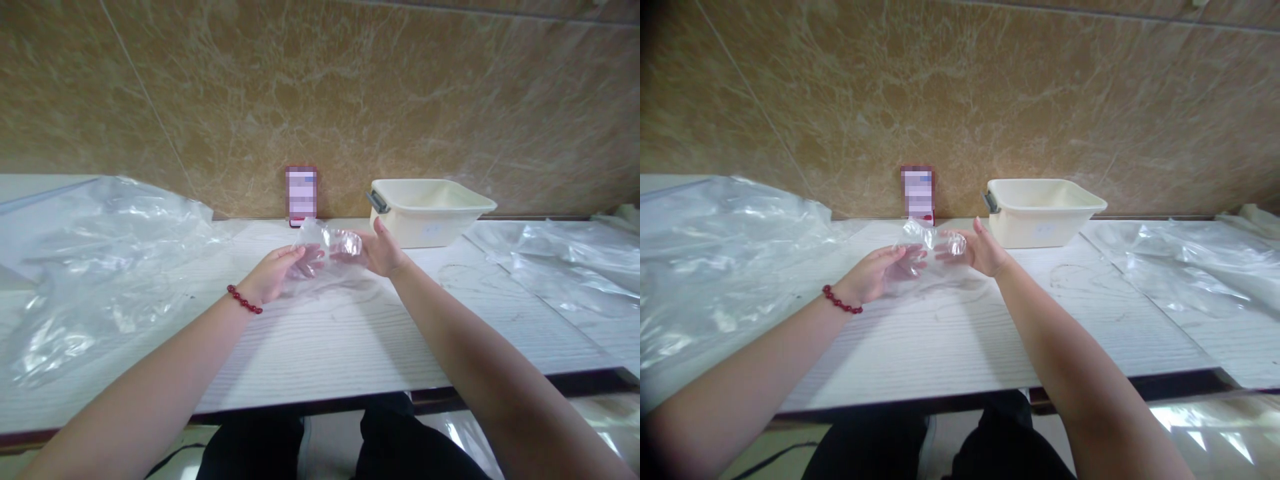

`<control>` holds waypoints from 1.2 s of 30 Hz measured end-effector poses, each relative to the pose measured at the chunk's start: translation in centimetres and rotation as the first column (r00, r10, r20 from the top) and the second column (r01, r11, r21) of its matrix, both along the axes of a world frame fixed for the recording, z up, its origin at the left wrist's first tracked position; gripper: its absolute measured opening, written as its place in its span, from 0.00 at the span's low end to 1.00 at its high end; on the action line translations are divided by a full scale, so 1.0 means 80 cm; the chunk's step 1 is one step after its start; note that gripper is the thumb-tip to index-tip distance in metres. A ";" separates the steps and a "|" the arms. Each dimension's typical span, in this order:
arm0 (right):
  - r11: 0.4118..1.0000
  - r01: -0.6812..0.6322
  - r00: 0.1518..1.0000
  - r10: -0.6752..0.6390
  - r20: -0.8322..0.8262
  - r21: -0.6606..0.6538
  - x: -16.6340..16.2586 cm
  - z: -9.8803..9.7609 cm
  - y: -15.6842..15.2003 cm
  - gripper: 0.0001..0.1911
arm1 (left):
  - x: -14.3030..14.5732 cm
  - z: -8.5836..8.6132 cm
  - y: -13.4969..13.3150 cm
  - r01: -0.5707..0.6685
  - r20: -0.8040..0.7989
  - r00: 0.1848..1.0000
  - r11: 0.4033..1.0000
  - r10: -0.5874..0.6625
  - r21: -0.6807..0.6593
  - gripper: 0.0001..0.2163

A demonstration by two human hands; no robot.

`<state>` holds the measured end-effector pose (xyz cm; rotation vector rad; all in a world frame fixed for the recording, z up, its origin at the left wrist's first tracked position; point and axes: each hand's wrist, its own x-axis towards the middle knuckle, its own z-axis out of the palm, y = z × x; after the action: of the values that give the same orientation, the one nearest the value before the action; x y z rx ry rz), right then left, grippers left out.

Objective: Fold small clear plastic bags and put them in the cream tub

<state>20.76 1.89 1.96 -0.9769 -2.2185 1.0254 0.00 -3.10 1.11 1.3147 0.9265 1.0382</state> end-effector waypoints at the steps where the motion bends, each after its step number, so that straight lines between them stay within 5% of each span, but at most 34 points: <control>1: 1.000 0.003 1.000 -0.003 0.010 -0.031 0.000 0.000 0.000 0.34 | 0.001 0.000 0.000 -0.023 0.047 0.999 0.998 0.025 -0.050 0.15; 6: 0.973 -0.022 0.995 -0.001 -0.098 -0.232 -0.005 -0.005 -0.001 0.31 | 0.000 -0.002 0.008 -0.111 0.146 0.978 0.968 0.147 -0.225 0.15; 11: 0.846 -0.177 0.941 -0.005 -0.339 -0.503 -0.010 -0.020 0.001 0.17 | -0.005 -0.007 0.017 -0.138 0.227 0.953 0.953 0.203 -0.271 0.15; 15: 0.768 -0.196 0.922 -0.069 -0.382 -0.610 -0.015 -0.031 0.005 0.13 | -0.005 -0.009 0.018 -0.116 0.269 0.941 0.942 0.206 -0.315 0.13; 22: 0.745 -0.148 0.908 -0.158 -0.387 -0.651 -0.019 -0.036 0.011 0.07 | -0.008 -0.012 0.016 0.028 0.360 0.928 0.947 0.094 -0.321 0.13; 36: 0.800 -0.149 0.813 -0.236 -0.532 -0.582 -0.017 -0.035 0.014 0.09 | -0.010 -0.018 0.020 -0.002 0.400 0.910 0.964 0.113 -0.267 0.11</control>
<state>19.37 3.02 -0.87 -0.7875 -1.3552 1.7937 -0.77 -1.53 -0.30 0.8079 0.7499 1.1407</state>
